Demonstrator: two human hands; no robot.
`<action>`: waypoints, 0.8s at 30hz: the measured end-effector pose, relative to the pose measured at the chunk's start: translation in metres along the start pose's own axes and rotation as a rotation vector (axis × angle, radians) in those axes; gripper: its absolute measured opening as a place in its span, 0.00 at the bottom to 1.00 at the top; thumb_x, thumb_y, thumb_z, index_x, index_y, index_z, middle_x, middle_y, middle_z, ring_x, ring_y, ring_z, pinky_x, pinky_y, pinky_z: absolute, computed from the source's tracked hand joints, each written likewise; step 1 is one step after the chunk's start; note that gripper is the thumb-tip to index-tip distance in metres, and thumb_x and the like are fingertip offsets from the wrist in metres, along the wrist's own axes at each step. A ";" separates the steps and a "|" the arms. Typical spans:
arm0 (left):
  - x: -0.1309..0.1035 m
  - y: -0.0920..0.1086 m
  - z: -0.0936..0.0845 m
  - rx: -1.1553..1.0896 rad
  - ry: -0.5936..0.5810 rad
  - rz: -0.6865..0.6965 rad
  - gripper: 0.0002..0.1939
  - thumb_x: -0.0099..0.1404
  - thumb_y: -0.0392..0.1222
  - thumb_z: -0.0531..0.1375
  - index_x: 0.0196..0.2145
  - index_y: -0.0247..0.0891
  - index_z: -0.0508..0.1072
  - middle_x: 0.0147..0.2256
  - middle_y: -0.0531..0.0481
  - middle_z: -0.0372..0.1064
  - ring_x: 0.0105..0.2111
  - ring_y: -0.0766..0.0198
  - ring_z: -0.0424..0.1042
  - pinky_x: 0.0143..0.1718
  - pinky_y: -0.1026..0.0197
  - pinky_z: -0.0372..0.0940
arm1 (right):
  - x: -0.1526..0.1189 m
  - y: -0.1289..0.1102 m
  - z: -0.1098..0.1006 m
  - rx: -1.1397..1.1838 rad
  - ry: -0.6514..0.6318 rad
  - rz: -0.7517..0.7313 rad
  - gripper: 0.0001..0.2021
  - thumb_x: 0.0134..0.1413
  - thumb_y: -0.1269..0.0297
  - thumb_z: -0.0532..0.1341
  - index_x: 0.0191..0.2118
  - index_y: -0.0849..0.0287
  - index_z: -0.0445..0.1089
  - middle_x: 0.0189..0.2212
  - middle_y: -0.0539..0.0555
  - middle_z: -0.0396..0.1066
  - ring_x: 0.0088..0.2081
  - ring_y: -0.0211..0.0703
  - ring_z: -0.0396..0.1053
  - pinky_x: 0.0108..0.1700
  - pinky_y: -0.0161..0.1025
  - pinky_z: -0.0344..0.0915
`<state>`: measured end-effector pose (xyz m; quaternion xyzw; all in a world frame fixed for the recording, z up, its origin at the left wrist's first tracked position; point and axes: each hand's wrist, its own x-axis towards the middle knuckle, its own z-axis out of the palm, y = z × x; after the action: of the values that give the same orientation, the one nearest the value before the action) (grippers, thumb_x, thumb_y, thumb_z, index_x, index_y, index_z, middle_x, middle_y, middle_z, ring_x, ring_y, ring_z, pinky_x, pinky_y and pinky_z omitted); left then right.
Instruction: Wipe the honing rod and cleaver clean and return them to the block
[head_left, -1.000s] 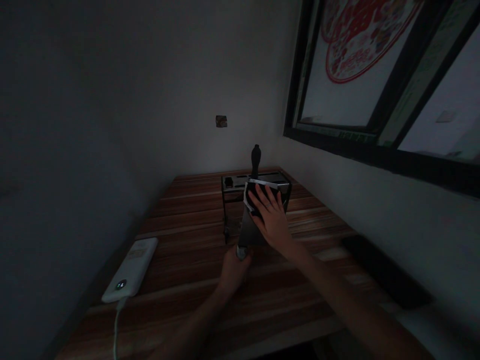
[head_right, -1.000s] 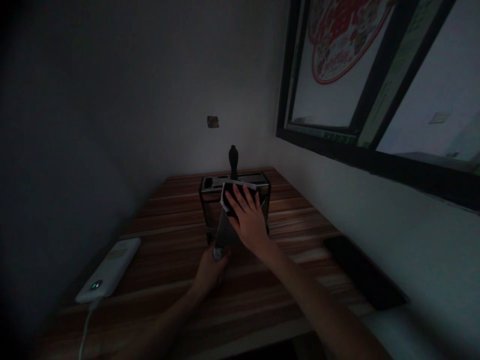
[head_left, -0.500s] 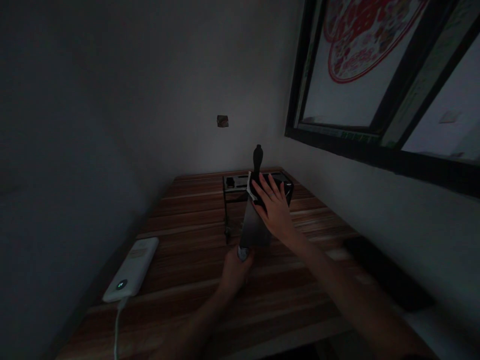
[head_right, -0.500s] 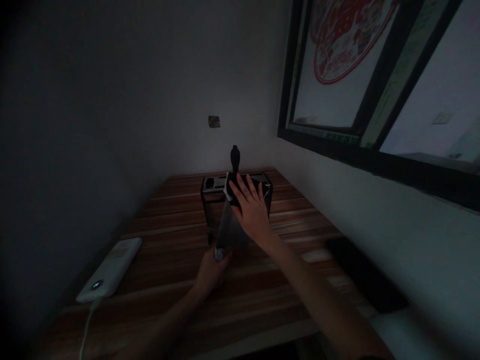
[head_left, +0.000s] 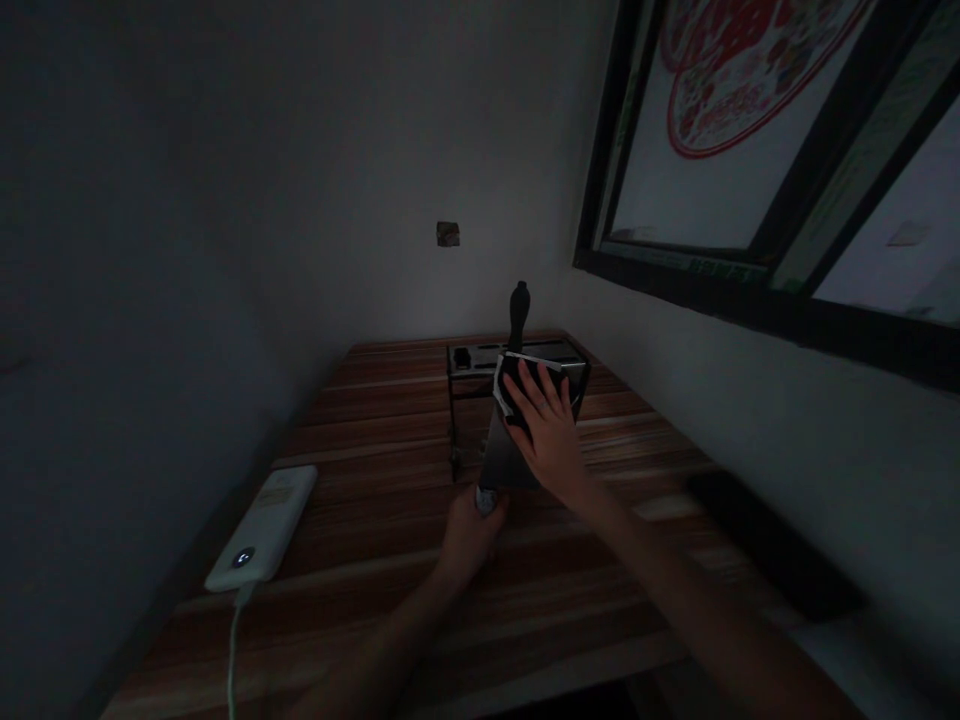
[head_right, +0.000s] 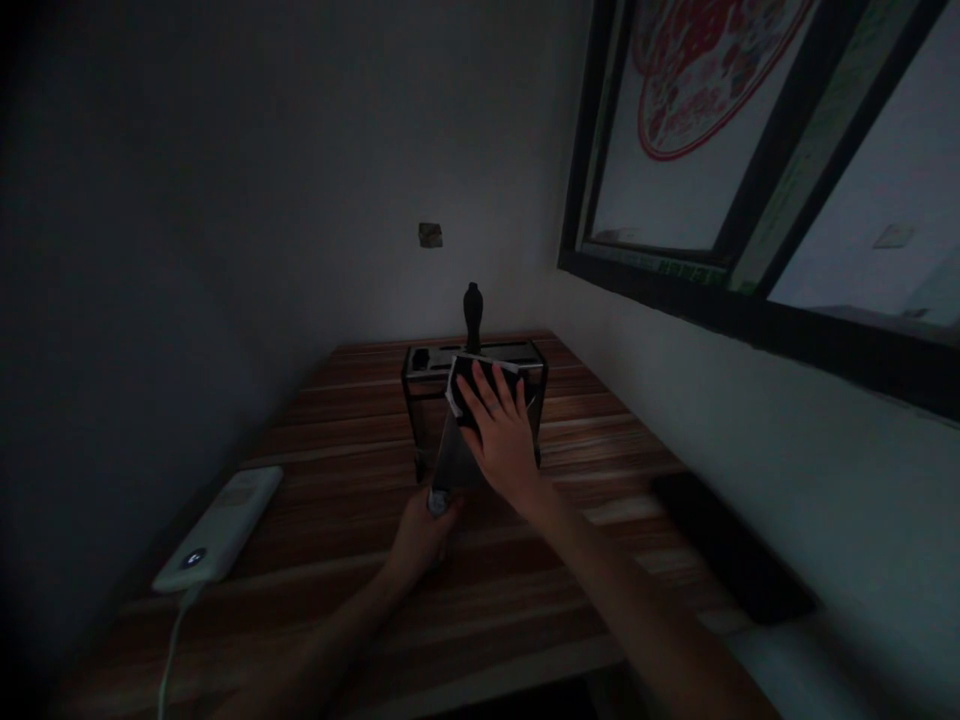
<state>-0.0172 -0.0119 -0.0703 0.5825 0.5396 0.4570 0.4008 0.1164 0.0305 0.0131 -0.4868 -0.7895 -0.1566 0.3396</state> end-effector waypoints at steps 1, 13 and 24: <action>0.000 0.000 0.000 0.001 0.001 0.002 0.08 0.53 0.42 0.57 0.28 0.34 0.69 0.24 0.51 0.68 0.25 0.65 0.66 0.27 0.66 0.59 | -0.003 -0.001 0.000 -0.002 -0.009 -0.002 0.28 0.57 0.65 0.48 0.62 0.52 0.39 0.63 0.49 0.35 0.63 0.48 0.29 0.60 0.57 0.33; 0.000 -0.003 0.000 -0.039 -0.016 0.019 0.07 0.51 0.39 0.56 0.28 0.33 0.68 0.23 0.52 0.68 0.24 0.66 0.65 0.25 0.68 0.60 | -0.042 -0.015 0.006 0.011 -0.112 -0.040 0.28 0.56 0.65 0.50 0.62 0.53 0.41 0.63 0.50 0.36 0.63 0.49 0.28 0.60 0.58 0.36; -0.002 -0.001 -0.005 -0.152 -0.097 0.040 0.10 0.53 0.38 0.53 0.28 0.31 0.72 0.28 0.45 0.74 0.27 0.61 0.70 0.29 0.63 0.64 | -0.096 -0.033 0.009 0.122 -0.311 -0.159 0.29 0.56 0.66 0.50 0.62 0.52 0.39 0.62 0.50 0.39 0.63 0.48 0.30 0.58 0.60 0.42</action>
<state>-0.0222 -0.0145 -0.0700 0.5827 0.4716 0.4757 0.4603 0.1126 -0.0433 -0.0567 -0.4195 -0.8765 -0.0578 0.2289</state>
